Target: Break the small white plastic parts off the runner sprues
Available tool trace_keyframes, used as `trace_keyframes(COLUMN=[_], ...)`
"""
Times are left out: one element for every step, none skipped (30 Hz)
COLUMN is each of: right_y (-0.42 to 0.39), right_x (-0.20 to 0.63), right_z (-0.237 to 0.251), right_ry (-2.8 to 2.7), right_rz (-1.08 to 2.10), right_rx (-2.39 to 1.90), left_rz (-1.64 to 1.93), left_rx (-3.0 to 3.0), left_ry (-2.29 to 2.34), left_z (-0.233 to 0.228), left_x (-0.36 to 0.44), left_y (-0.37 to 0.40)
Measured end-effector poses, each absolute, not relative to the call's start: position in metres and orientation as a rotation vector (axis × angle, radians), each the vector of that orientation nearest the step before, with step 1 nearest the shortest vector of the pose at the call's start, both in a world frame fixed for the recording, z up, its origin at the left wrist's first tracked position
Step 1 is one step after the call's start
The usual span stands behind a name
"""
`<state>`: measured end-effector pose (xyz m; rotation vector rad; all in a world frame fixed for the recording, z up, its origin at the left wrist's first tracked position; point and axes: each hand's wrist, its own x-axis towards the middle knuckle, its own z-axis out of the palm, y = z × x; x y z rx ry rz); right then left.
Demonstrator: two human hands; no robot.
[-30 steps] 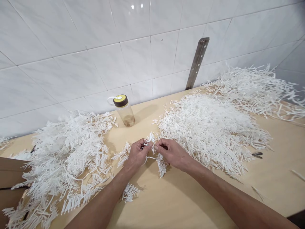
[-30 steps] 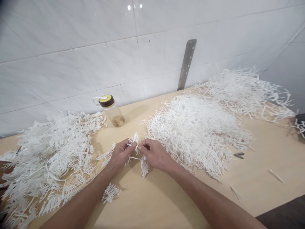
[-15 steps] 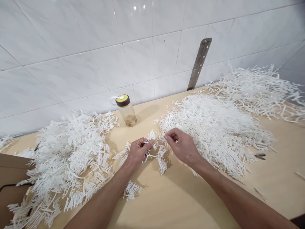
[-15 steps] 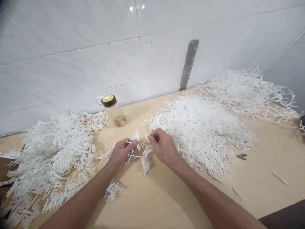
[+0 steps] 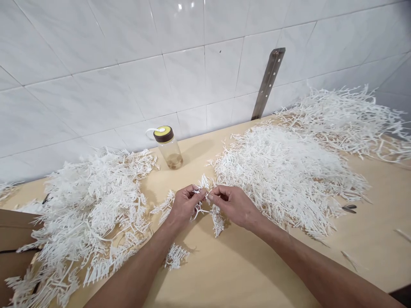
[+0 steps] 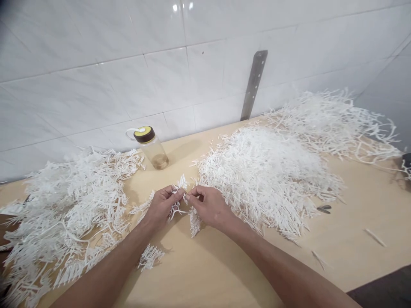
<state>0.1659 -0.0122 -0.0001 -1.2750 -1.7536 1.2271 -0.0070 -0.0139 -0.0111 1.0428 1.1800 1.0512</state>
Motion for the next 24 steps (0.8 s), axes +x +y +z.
trace_keyframes(right_y=[-0.0115,-0.0109,-0.0106,-0.0104,-0.0104,-0.0107,-0.011,-0.0115,-0.012,-0.0125,-0.013,-0.0135,-0.0139,-0.0142,-0.0145,-0.0146,-0.0147,-0.0147,-0.0146,-0.0145,-0.0144,-0.0144,-0.0145,-0.0146], right_x=[0.1662,0.1666,0.167,0.1672,0.1673,0.1672,0.1671,0.1669,0.1667,0.1664,0.1662,0.1659,0.1656,0.1653,0.165,0.1648,0.1646,0.1646,0.1647,0.1649,0.1651,0.1654,0.1657,0.1659], right_z=[-0.001,-0.0018,-0.0025,-0.003,-0.0031,-0.003,-0.0025,-0.0019,-0.0011,-0.0003,0.0004,0.001,0.0013,0.0014,0.0012,0.0008,0.0,-0.0009,-0.0019,-0.003,-0.004,-0.005,-0.0059,-0.0065], right_ry=[-1.738,-1.728,-1.721,-1.718,-1.717,-1.717,-1.718,-1.718,-1.715,-1.708,-1.699,-1.689,-1.68,-1.672,-1.671,-1.679,-1.693,-1.713,-1.733,-1.752,-1.771,-1.791,-1.811,-1.833], right_rz=[1.219,1.218,1.222,1.229,1.239,1.249,1.258,1.269,1.279,1.291,1.304,1.317,1.328,1.335,1.338,1.334,1.323,1.308,1.292,1.273,1.252,1.231,1.209,1.182], right_rx=[-1.277,-1.281,-1.285,-1.289,-1.293,-1.299,-1.302,-1.302,-1.298,-1.293,-1.288,-1.288,-1.294,-1.302,-1.308,-1.31,-1.306,-1.299,-1.293,-1.288,-1.281,-1.273,-1.264,-1.256], left_rz=[1.048,1.045,1.044,1.044,1.044,1.043,1.043,1.042,1.043,1.043,1.042,1.043,1.045,1.048,1.053,1.056,1.062,1.063,1.062,1.061,1.061,1.06,1.058,1.055], left_rx=[1.04,1.037,1.034,1.032,1.03,1.029,1.029,1.03,1.033,1.037,1.042,1.047,1.05,1.051,1.051,1.048,1.043,1.038,1.031,1.025,1.02,1.017,1.017,1.02], left_ry=[1.179,1.18,1.181,1.183,1.185,1.187,1.187,1.188,1.188,1.188,1.189,1.188,1.186,1.182,1.176,1.17,1.165,1.163,1.164,1.165,1.167,1.17,1.172,1.174], left_z=[-0.0109,-0.0107,-0.0106,-0.0105,-0.0105,-0.0106,-0.0108,-0.011,-0.0112,-0.0114,-0.0116,-0.0118,-0.0119,-0.0119,-0.0118,-0.0117,-0.0114,-0.0112,-0.0109,-0.0108,-0.0107,-0.0108,-0.0111,-0.0116], left_x=[-0.0068,-0.0066,-0.0065,-0.0064,-0.0063,-0.0063,-0.0064,-0.0064,-0.0065,-0.0066,-0.0068,-0.0068,-0.0069,-0.0068,-0.0066,-0.0064,-0.0061,-0.0058,-0.0055,-0.0053,-0.0052,-0.0053,-0.0055,-0.0058], left_y=[-0.014,-0.014,-0.014,-0.0141,-0.0141,-0.0141,-0.0142,-0.0142,-0.0142,-0.0142,-0.0141,-0.0141,-0.014,-0.014,-0.0141,-0.0142,-0.0143,-0.0144,-0.0146,-0.0147,-0.0147,-0.0147,-0.0146,-0.0145])
